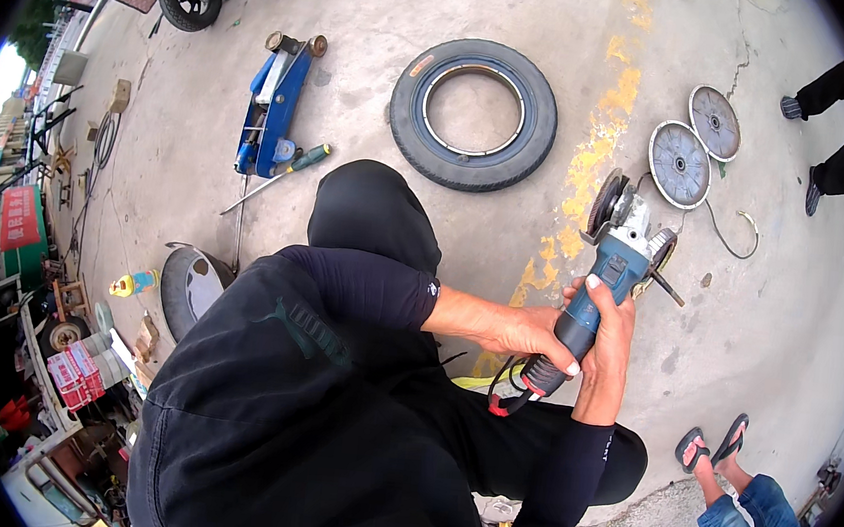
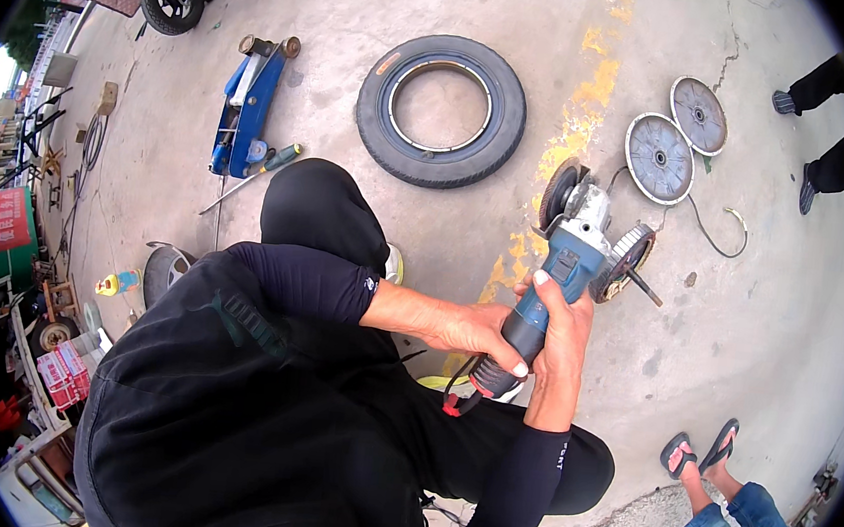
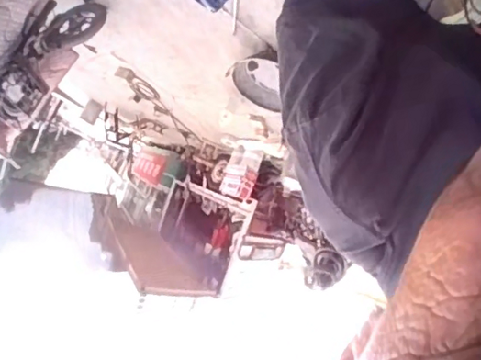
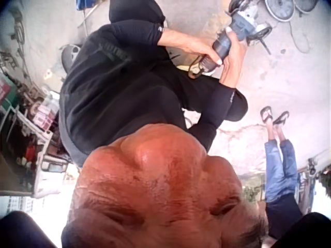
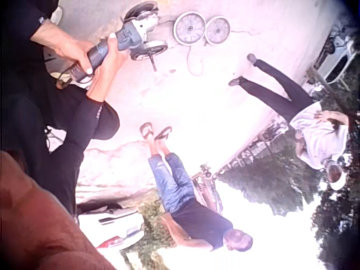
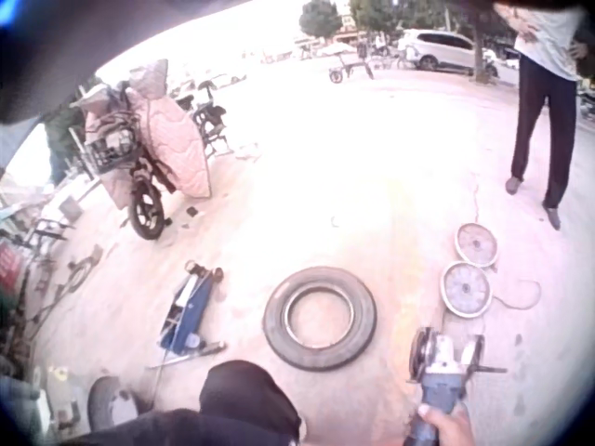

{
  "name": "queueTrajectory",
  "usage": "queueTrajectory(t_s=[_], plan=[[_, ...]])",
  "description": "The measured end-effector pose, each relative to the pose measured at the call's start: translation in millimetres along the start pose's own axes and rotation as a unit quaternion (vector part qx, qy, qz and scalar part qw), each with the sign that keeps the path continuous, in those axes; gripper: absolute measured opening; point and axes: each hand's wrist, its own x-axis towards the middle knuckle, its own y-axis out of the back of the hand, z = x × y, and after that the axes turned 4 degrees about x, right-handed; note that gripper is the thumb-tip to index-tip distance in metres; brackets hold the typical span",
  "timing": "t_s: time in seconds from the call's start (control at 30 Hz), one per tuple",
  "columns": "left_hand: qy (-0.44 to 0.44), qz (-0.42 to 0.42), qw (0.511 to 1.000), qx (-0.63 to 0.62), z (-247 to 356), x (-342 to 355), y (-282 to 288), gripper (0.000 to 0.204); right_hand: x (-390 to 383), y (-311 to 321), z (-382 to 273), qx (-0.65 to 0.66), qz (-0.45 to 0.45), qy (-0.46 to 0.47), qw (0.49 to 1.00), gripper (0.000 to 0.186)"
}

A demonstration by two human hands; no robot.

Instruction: The person uses an angle grinder to smooth the surface of a small tire and then a metal clutch plate. They hold the tire with one hand and the tool with the other, rotating the tire to access different areas. After finishing the tire, they switch to the clutch plate, grinding its edges and surface while seated on the ground.

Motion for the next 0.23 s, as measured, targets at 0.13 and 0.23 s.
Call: queueTrajectory(t_s=[0.13, 0.23], plan=[[0.028, 0.136, 0.99, -0.032, -6, -14, 22, 0.056, 31, -22, 18, -0.084, -0.023, -0.074, 0.993, 0.062], [0.076, 0.232, 0.97, 0.009, -13, -10, 57, 0.049, 60, 1, 40, -0.357, -0.076, -0.054, 0.93, 0.075]])
